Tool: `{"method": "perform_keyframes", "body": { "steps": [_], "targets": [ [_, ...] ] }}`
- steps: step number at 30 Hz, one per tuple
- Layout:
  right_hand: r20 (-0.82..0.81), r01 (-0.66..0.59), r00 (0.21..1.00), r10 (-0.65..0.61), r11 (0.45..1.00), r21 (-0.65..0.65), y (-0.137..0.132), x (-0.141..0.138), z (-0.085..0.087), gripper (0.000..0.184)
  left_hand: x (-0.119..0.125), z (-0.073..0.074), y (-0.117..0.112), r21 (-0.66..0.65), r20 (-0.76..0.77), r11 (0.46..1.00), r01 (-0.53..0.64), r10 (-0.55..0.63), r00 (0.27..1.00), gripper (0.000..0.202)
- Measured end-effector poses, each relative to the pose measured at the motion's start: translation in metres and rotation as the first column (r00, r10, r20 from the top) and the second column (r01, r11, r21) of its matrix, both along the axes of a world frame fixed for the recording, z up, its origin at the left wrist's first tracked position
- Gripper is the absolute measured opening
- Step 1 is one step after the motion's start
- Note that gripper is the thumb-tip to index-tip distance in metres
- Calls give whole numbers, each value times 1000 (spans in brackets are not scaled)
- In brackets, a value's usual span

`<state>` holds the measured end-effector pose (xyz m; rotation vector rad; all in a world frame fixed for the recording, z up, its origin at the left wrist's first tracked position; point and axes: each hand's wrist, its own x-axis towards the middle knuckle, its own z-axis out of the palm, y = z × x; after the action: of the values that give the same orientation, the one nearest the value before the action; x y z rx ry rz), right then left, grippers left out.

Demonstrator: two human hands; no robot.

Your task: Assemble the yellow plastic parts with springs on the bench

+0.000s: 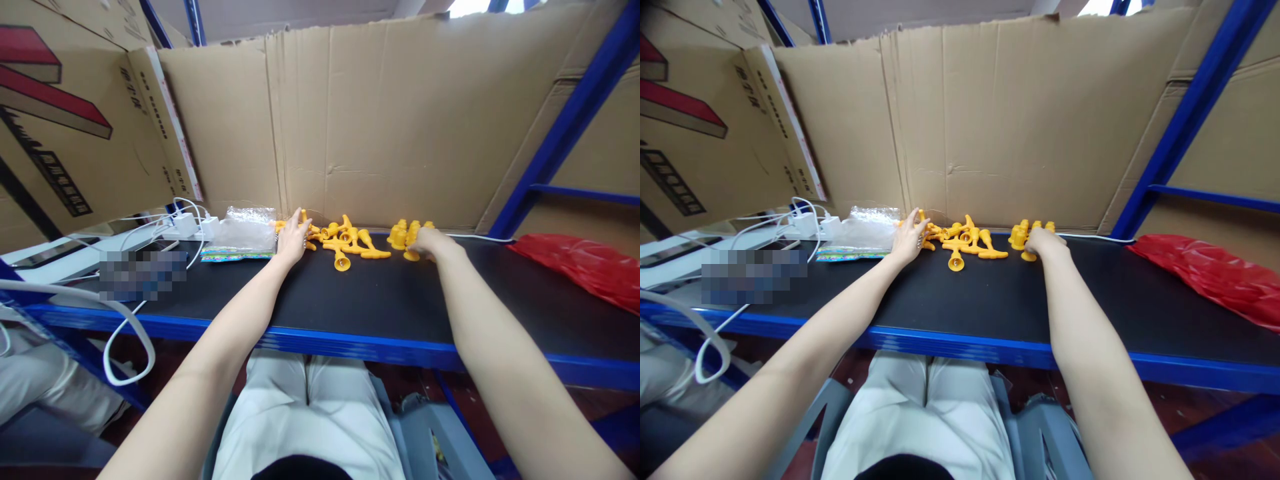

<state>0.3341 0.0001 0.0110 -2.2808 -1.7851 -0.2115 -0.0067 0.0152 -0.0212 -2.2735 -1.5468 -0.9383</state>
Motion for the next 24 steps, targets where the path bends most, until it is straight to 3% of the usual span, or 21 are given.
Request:
{"method": "perform_keyframes", "body": {
  "steps": [4,6,13,18,21,24],
  "targets": [
    [-31,146,987,-156,966,-213,-5,0,9,44,4,2,-3,22,-64,1000,8,-7,998,45],
    [-22,186,980,-198,949,-255,-9,-1,14,46,6,3,-4,11,-130,1000,-5,6,992,46],
    [-38,208,975,-220,955,-210,-16,-3,16,49,7,-2,0,-116,-217,993,12,-37,975,42],
    [-30,217,974,-226,958,-189,-21,-12,24,43,5,-7,4,-205,-232,979,-15,-33,972,57],
    [-5,145,989,-146,987,-73,-25,-31,31,35,7,-8,5,-296,-256,954,-51,-28,966,62],
    [7,-124,992,124,992,25,-28,-60,30,28,9,-8,6,-371,-266,925,-81,-22,964,58]
  ]
}}
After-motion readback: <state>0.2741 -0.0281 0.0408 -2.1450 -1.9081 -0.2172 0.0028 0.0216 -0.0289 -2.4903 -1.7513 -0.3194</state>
